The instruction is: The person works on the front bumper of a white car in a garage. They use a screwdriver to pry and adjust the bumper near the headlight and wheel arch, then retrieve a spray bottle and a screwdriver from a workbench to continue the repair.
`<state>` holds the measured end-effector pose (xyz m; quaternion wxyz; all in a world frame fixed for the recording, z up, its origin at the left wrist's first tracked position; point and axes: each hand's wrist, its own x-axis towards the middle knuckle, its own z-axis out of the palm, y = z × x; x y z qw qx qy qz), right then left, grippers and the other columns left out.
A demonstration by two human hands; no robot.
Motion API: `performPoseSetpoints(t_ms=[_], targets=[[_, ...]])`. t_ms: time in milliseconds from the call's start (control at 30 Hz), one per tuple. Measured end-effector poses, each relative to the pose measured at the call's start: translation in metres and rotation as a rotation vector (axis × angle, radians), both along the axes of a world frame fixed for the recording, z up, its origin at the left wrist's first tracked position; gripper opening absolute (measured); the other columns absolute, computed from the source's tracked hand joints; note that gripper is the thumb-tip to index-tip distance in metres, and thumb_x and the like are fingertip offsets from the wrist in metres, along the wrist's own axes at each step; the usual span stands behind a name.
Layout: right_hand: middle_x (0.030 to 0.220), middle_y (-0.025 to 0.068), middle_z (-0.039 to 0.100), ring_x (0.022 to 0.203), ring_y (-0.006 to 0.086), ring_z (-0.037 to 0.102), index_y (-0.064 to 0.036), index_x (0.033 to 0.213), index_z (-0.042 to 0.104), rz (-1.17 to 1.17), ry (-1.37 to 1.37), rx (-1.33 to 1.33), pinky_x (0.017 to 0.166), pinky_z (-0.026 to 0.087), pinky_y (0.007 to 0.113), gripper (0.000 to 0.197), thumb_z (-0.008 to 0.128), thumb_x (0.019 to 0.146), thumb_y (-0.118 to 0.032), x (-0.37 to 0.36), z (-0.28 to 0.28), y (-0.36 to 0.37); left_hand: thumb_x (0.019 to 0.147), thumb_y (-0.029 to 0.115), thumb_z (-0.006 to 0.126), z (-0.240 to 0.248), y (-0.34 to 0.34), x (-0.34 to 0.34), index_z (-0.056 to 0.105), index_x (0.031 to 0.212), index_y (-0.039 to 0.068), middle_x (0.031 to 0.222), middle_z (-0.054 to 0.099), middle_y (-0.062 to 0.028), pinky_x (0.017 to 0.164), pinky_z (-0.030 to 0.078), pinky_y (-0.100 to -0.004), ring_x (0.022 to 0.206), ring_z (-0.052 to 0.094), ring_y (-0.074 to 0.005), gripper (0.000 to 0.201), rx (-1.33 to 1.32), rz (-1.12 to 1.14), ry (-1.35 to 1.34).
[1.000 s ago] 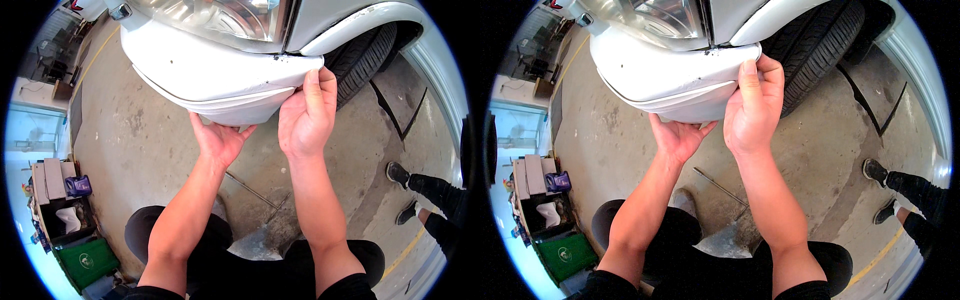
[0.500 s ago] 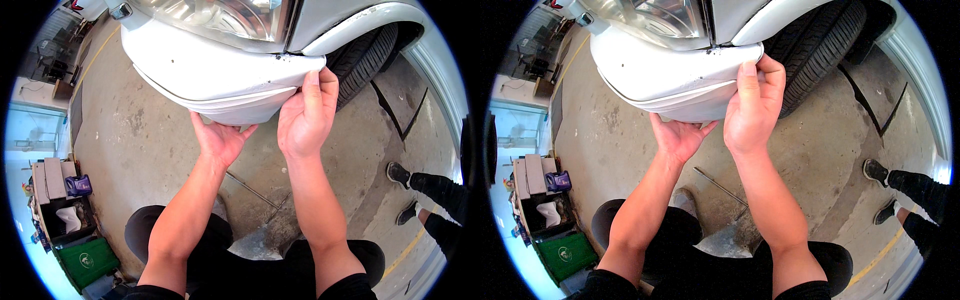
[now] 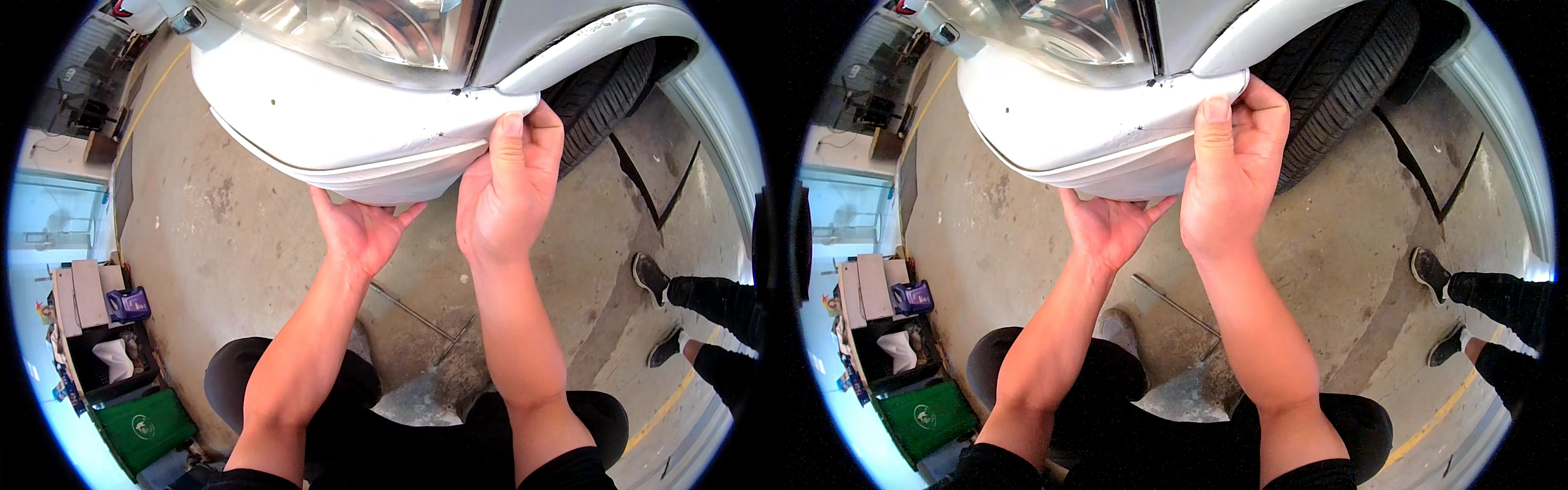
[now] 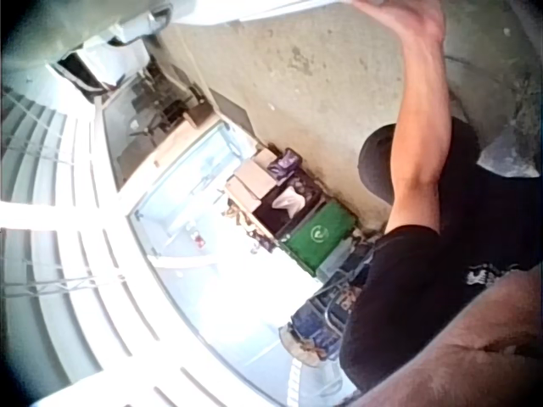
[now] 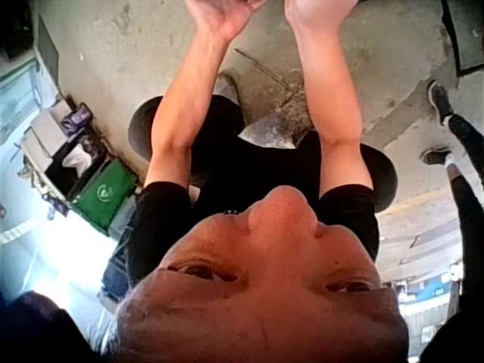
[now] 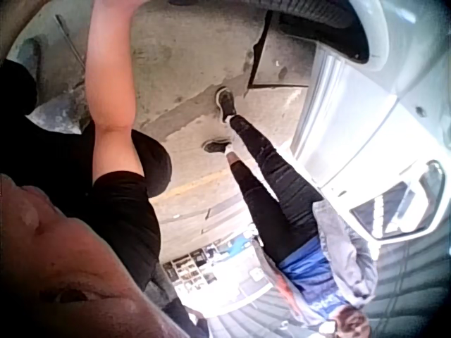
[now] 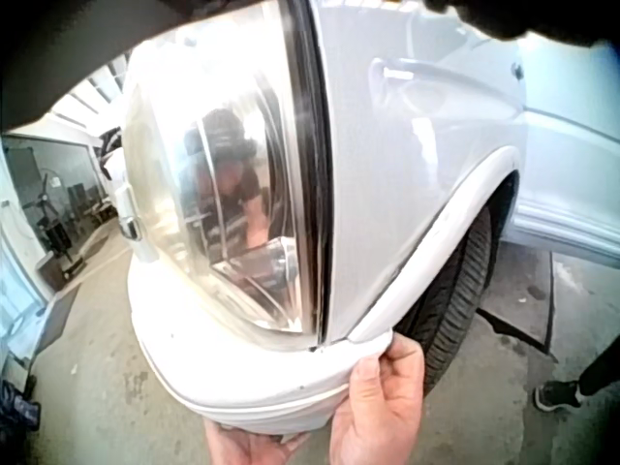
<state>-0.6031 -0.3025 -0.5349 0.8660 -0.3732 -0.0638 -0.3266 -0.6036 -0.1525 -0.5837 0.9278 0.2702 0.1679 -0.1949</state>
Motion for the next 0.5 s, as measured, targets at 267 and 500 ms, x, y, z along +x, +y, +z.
performPoseSetpoints(t_ms=[267, 500], targets=[[0.133, 0.0122, 0.054, 0.126, 0.0192, 0.050, -0.0002, 0.130, 0.045, 0.045, -0.022, -0.004, 0.115, 0.035, 0.040, 0.029, 0.054, 0.107, -0.015, 0.0024, -0.0035, -0.0046, 0.083, 0.091, 0.036, -0.0079, -0.0001, -0.0043, 0.011, 0.164, 0.013, 0.168, 0.015, -0.0152, 0.120, 0.024, -0.0662, 0.153, 0.020, -0.0398, 0.115, 0.006, -0.019, -0.083], [0.135, 0.0128, 0.052, 0.128, 0.0196, 0.048, 0.0018, 0.133, 0.042, 0.055, 0.014, -0.002, 0.115, 0.034, 0.040, 0.034, 0.052, 0.107, -0.018, 0.0000, 0.0030, -0.0014, 0.083, 0.092, 0.037, -0.0092, 0.0010, -0.0029, 0.009, 0.164, 0.013, 0.169, 0.011, -0.0144, 0.120, 0.023, -0.0666, 0.154, 0.018, -0.0390, 0.116, 0.009, -0.043, -0.131]])
